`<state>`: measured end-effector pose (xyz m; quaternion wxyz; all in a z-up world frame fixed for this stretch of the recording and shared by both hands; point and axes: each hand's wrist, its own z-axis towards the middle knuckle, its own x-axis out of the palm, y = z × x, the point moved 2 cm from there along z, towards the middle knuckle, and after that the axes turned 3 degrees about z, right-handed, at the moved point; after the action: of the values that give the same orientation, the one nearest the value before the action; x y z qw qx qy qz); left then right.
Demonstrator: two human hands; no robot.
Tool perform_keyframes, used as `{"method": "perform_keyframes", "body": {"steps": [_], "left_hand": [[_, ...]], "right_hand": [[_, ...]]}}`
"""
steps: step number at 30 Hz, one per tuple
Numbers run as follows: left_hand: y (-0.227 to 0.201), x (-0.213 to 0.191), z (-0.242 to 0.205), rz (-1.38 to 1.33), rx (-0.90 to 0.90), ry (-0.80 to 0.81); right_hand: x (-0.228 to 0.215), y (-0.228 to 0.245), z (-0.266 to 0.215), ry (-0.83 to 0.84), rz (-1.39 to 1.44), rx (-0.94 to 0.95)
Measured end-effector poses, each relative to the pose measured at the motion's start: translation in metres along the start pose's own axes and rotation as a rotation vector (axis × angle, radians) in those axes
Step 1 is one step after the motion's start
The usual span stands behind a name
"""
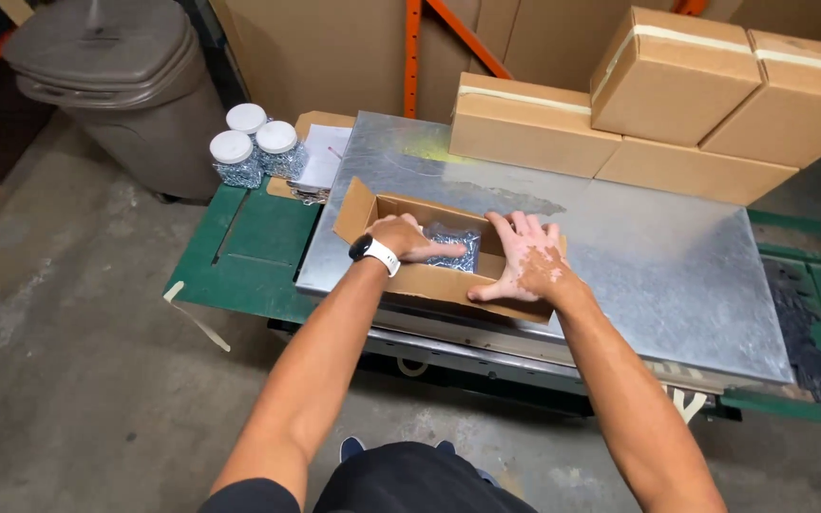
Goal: The person unboxes small jars of screws, pours the screws into smaller cardboard boxes, and seals the boxes with tape.
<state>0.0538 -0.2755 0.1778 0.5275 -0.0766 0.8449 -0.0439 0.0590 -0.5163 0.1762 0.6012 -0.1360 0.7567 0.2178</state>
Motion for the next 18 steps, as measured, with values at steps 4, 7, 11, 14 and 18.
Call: {"method": "perform_keyframes", "body": {"steps": [4, 7, 11, 14, 18], "left_hand": [[-0.010, 0.013, 0.007, -0.239, -0.059, -0.013], [-0.023, 0.025, 0.018, -0.355, -0.095, -0.046], [-0.047, 0.024, 0.001, -0.649, -0.156, -0.138], [-0.062, 0.037, 0.001, -0.625, -0.170, -0.387], [-0.050, 0.011, -0.034, -0.558, -0.170, -0.570]], "right_hand": [[0.006, 0.000, 0.001, 0.014, -0.006, 0.013], [-0.001, 0.001, -0.002, 0.028, -0.007, 0.015], [0.001, -0.004, 0.001, 0.018, 0.011, 0.018], [0.000, -0.006, -0.005, 0.008, 0.032, 0.011], [-0.019, 0.002, -0.021, 0.040, 0.053, 0.045]]}}
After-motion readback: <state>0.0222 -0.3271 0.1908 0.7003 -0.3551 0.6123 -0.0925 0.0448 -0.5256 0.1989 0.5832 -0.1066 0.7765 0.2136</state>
